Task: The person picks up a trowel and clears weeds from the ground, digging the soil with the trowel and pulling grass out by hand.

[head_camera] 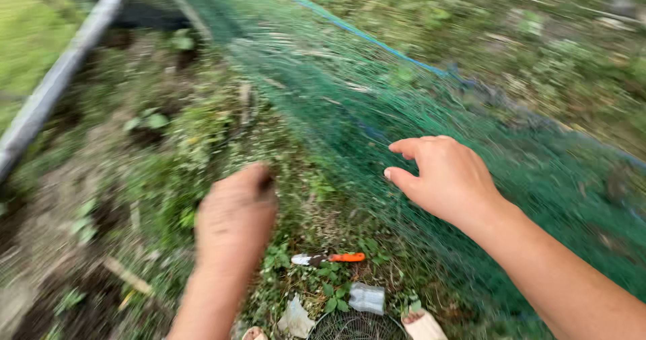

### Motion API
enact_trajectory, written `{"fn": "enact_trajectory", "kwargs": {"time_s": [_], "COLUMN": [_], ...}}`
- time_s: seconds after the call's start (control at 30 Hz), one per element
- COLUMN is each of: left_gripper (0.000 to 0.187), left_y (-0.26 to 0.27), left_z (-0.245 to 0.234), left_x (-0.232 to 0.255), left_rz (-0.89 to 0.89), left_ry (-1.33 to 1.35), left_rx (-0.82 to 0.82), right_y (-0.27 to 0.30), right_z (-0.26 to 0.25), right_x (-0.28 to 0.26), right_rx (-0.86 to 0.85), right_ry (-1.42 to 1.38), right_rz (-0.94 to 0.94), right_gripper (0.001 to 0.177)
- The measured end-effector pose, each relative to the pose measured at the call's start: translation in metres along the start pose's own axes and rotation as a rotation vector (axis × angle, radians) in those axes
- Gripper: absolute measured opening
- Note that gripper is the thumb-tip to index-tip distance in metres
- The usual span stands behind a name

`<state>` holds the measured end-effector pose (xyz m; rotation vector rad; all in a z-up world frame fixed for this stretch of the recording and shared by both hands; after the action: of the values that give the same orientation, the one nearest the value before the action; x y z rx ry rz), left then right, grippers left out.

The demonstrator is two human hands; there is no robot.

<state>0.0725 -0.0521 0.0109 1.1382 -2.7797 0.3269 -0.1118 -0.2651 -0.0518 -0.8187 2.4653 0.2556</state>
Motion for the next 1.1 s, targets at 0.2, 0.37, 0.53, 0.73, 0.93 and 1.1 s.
{"fn": "enact_trajectory", "kwargs": {"time_s": [0.2, 0.37, 0.53, 0.73, 0.93, 1.1], "left_gripper": [0.025, 0.017, 0.062, 0.052, 0.047, 0.052], "left_y": [-0.036, -0.034, -0.016, -0.008, 0.009, 0.033], "left_z": [0.036, 0.077, 0.132, 0.239, 0.354, 0.502], "left_x": [-0.13, -0.243, -0.271, -0.252, -0.203, -0.248], "left_rz": [0.228, 0.224, 0.348, 0.206, 0.206, 0.242], "left_ry": [-0.118, 0.156, 0.241, 0.295, 0.328, 0.333], "left_rx": [0.007, -0.073, -0.099, -0.173, -0.578, -0.857], "right_y": [0.026, 0.038, 0.046, 0.043, 0.022, -0.011], "right_z": [0.086, 0.211, 0.336, 0.451, 0.528, 0.664], "right_x": [-0.006, -0.051, -0.044, 0.026, 0.062, 0.098], "right_rx": [0.08, -0.136, -0.284, -0.511, -0.679, -0.738], "right_ry": [0.033, -0.016, -0.085, 0.136, 0.289, 0.407], "right_rz": [0.201, 0.36, 0.34, 0.227, 0.189, 0.118], "right_gripper": [0.048, 0.048, 0.041, 0.034, 0.035, 0.035]}}
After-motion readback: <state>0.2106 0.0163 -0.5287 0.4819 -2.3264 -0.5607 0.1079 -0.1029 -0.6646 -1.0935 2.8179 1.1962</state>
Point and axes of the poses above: each hand's wrist, its own y-axis away from the middle knuckle, its own z-axis out of the palm, x = y × z, the point moved 9 cm from there along -y, towards the middle knuckle, and after that the axes turned 9 degrees about z, right-handed, at the moved point
